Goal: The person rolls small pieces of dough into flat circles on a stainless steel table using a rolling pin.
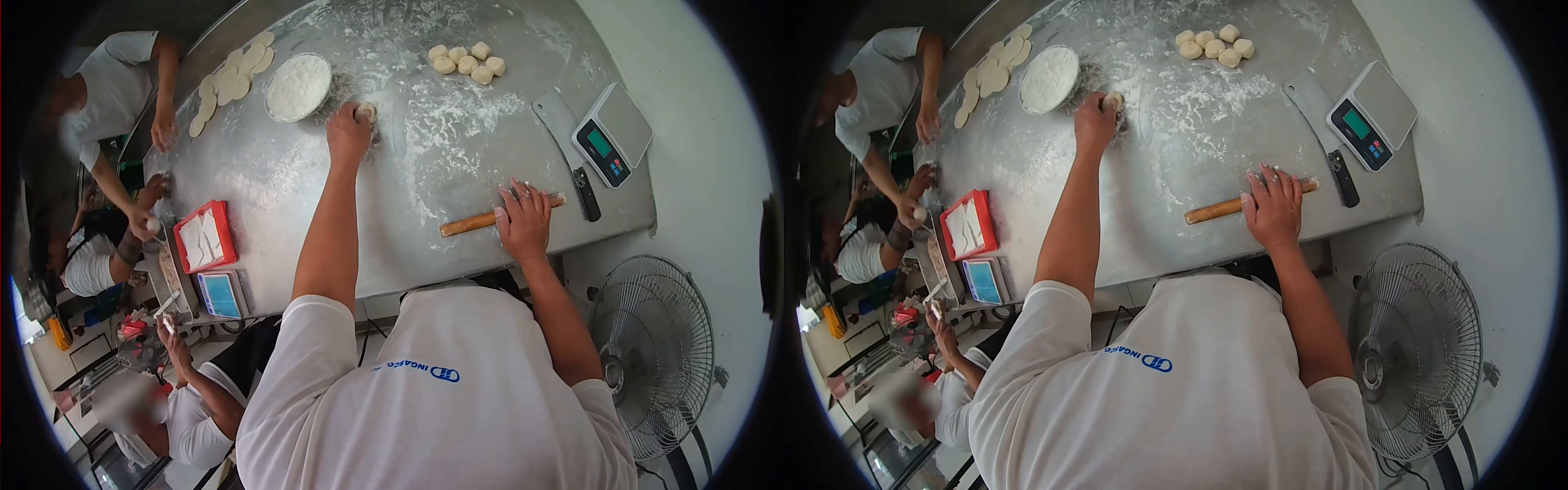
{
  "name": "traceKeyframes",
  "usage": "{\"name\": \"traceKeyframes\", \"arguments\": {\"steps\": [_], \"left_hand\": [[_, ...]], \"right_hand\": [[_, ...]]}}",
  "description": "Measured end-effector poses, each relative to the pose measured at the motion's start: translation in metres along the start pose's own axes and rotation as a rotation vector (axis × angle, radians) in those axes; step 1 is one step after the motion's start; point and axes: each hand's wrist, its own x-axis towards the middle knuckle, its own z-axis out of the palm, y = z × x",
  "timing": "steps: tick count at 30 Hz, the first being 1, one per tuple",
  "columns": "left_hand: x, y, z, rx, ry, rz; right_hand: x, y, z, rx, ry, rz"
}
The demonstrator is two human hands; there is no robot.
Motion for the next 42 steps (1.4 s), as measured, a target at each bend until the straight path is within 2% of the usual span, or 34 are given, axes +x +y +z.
{"name": "traceKeyframes", "arguments": {"steps": [3, 6, 9, 11, 13, 16, 19, 22, 25, 28, 31, 34, 36, 37, 38, 39, 40, 41, 42], "left_hand": [[-0.003, 0.017, -0.008, -0.107, -0.037, -0.024], [-0.006, 0.037, -0.035, -0.273, -0.231, -0.136], [0.014, 0.003, -0.051, -0.478, -0.168, -0.011], [0.033, 0.020, -0.097, -0.471, -0.050, -0.197], [0.068, -0.010, -0.107, -0.358, 0.004, -0.223], [0.100, -0.054, -0.101, 0.227, 0.044, -0.100], [0.109, -0.063, -0.083, 0.250, -0.171, -0.016], [0.113, -0.062, -0.074, 0.165, -0.213, 0.082], [0.100, -0.043, -0.078, 0.042, -0.235, -0.075], [0.100, -0.047, -0.073, 0.143, -0.189, 0.057], [0.103, -0.041, -0.080, 0.206, -0.261, 0.062], [0.099, -0.016, -0.089, -0.135, -0.048, -0.076], [0.076, 0.019, -0.086, -0.647, -0.104, -0.102], [0.042, 0.071, -0.099, -0.719, -0.259, -0.143], [0.024, 0.062, -0.069, -0.855, -0.466, -0.114], [-0.008, 0.079, -0.055, -0.871, -0.670, -0.067], [-0.039, 0.105, -0.043, -0.802, -0.840, -0.103], [-0.070, 0.118, -0.024, -0.776, -0.918, -0.138], [-0.093, 0.130, -0.015, -0.589, -0.965, -0.042]], "right_hand": [[-0.001, 0.000, -0.001, 0.005, -0.001, 0.007], [0.001, 0.000, -0.002, 0.014, 0.003, 0.005], [0.000, 0.000, -0.003, 0.019, 0.001, 0.016], [0.000, -0.001, -0.004, 0.029, -0.010, 0.023], [-0.001, -0.001, -0.003, 0.024, -0.001, 0.023], [-0.001, -0.002, -0.002, 0.021, 0.002, 0.020], [0.000, -0.001, -0.003, 0.035, 0.011, 0.023], [-0.002, -0.001, -0.003, 0.047, 0.012, 0.022], [-0.001, -0.001, -0.002, 0.051, 0.021, 0.016], [-0.002, 0.000, -0.002, 0.034, 0.032, 0.015], [-0.003, -0.001, -0.001, 0.036, 0.040, 0.016], [-0.003, 0.003, 0.002, 0.051, 0.041, 0.017], [-0.009, 0.002, -0.001, 0.060, 0.020, 0.011], [-0.008, 0.000, -0.009, 0.064, 0.006, -0.009], [-0.007, -0.001, -0.013, 0.068, -0.006, -0.033], [-0.010, -0.001, -0.012, 0.057, -0.026, -0.045], [-0.016, -0.001, -0.011, 0.043, -0.046, -0.055], [-0.022, -0.001, -0.012, 0.029, -0.068, -0.061], [-0.024, -0.003, -0.013, 0.006, -0.090, -0.035]]}}
